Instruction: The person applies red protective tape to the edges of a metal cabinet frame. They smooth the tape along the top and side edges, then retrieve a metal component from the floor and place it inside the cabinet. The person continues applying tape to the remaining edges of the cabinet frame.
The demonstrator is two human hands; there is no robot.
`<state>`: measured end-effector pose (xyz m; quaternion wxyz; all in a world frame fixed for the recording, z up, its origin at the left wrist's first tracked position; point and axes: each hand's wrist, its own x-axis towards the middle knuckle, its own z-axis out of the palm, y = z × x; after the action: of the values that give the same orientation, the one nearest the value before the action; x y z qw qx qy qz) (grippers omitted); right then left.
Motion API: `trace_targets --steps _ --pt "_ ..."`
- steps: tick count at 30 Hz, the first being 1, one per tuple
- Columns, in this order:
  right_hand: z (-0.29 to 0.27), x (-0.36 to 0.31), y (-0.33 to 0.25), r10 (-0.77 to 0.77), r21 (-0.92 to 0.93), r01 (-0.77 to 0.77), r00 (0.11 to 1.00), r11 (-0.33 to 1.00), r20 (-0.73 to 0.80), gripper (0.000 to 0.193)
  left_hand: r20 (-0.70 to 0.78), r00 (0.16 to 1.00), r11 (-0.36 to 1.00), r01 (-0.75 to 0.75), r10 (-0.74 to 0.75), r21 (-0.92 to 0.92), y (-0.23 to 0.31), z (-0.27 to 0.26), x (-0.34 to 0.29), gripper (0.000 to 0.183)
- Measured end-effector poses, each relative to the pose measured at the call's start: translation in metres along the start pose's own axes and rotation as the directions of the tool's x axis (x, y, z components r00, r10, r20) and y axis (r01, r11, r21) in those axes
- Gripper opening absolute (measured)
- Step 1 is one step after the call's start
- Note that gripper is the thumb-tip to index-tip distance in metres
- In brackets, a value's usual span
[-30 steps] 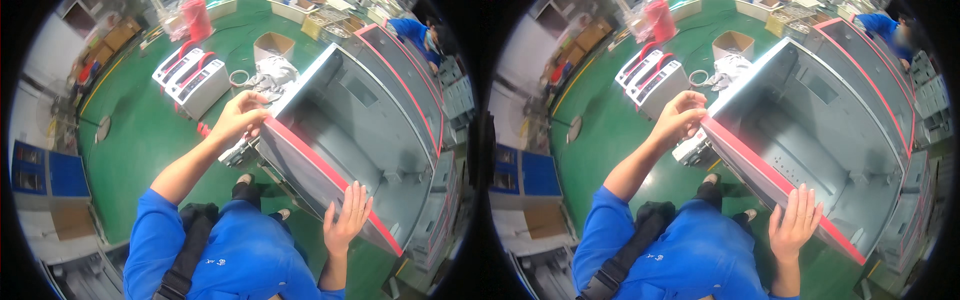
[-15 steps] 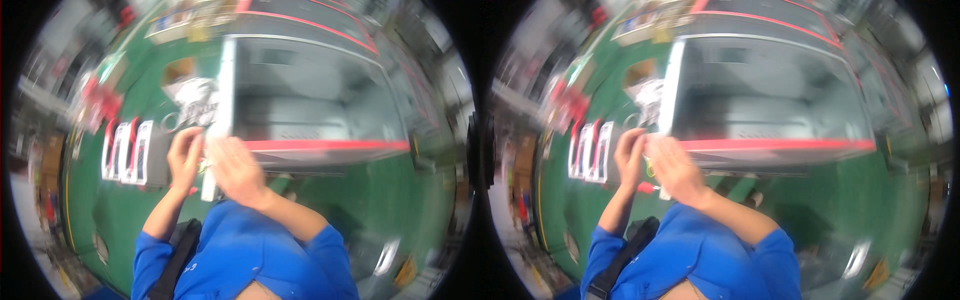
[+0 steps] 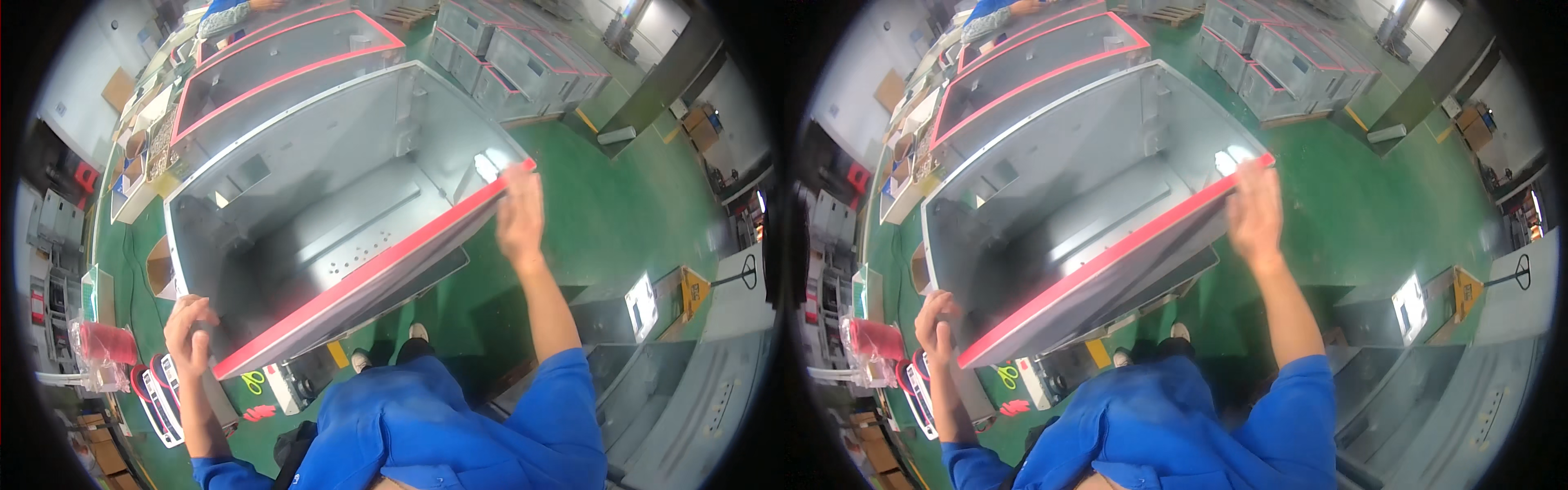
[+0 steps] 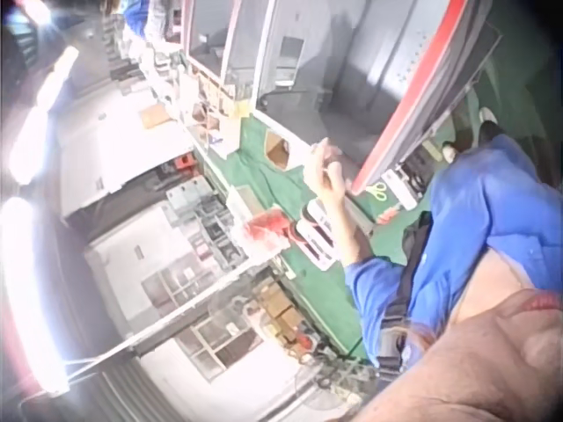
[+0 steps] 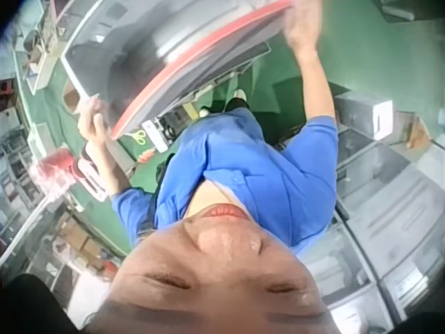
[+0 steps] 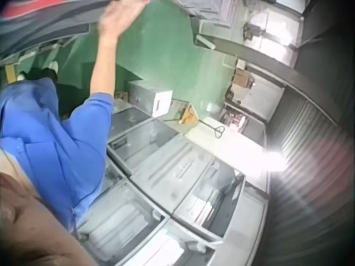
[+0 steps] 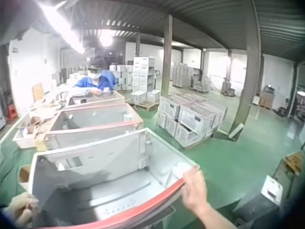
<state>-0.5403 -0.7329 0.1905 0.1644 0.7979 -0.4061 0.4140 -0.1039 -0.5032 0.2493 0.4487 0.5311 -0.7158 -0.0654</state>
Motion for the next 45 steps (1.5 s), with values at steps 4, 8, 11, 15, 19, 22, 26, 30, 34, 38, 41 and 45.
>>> trace_targets --steps 4,8,11,15,19,22,26,30,34,38,41,45 --pt "0.030 0.009 0.047 0.453 0.414 -0.385 0.888 0.825 -0.077 0.035 -0.033 0.974 0.961 0.225 -0.222 0.164 -0.005 -0.002 -0.004 0.040" --pt "0.062 0.022 0.026 0.537 0.594 -0.303 0.801 0.746 -0.266 0.040 -0.105 0.937 0.927 0.346 -0.334 0.142 0.005 0.005 -0.005 0.044" --pt "0.081 0.025 0.036 0.592 0.649 -0.314 0.761 0.693 -0.264 0.040 -0.098 0.914 0.896 0.405 -0.393 0.182 0.030 0.015 -0.012 0.042" --pt "0.089 0.043 0.091 0.501 0.531 -0.305 0.821 0.790 -0.274 0.040 -0.187 0.896 0.847 0.441 -0.402 0.296 0.077 0.076 -0.004 0.018" --pt "0.084 0.050 0.117 0.508 0.472 -0.427 0.860 0.771 -0.053 0.039 0.002 0.976 0.941 0.211 -0.219 0.265 0.132 0.125 0.003 0.020" --pt "0.054 0.024 0.061 0.427 0.366 -0.387 0.904 0.847 -0.033 0.040 0.219 0.976 0.997 -0.027 0.010 0.071 0.128 0.118 -0.004 0.055" --pt "-0.031 -0.044 -0.117 0.171 0.524 -0.126 0.984 0.843 -0.039 0.036 0.332 0.903 0.938 -0.327 0.275 0.113 0.069 0.052 0.006 0.085" --pt "-0.104 -0.108 -0.245 0.033 0.471 -0.046 0.999 0.881 0.037 0.037 0.530 0.783 0.846 -0.492 0.326 0.206 0.024 0.016 0.041 0.081" --pt "-0.116 -0.163 -0.311 -0.032 0.484 -0.022 0.994 0.875 0.102 0.034 0.570 0.778 0.899 -0.413 0.264 0.147 0.001 0.025 0.034 0.057" --pt "-0.058 -0.240 -0.338 0.651 0.559 -0.829 0.409 -0.028 0.639 0.041 0.486 0.815 0.901 -0.418 0.315 0.117 0.002 0.026 0.021 0.050" --pt "0.017 -0.288 -0.330 0.475 0.395 -0.370 -0.155 -0.841 0.866 0.052 0.479 0.829 0.898 -0.407 0.289 0.164 0.030 0.033 0.018 0.049" --pt "0.072 -0.308 -0.344 0.418 0.440 0.181 -0.151 -0.879 0.896 0.066 0.472 0.867 0.937 -0.285 0.160 0.204 0.082 0.054 -0.029 0.046"
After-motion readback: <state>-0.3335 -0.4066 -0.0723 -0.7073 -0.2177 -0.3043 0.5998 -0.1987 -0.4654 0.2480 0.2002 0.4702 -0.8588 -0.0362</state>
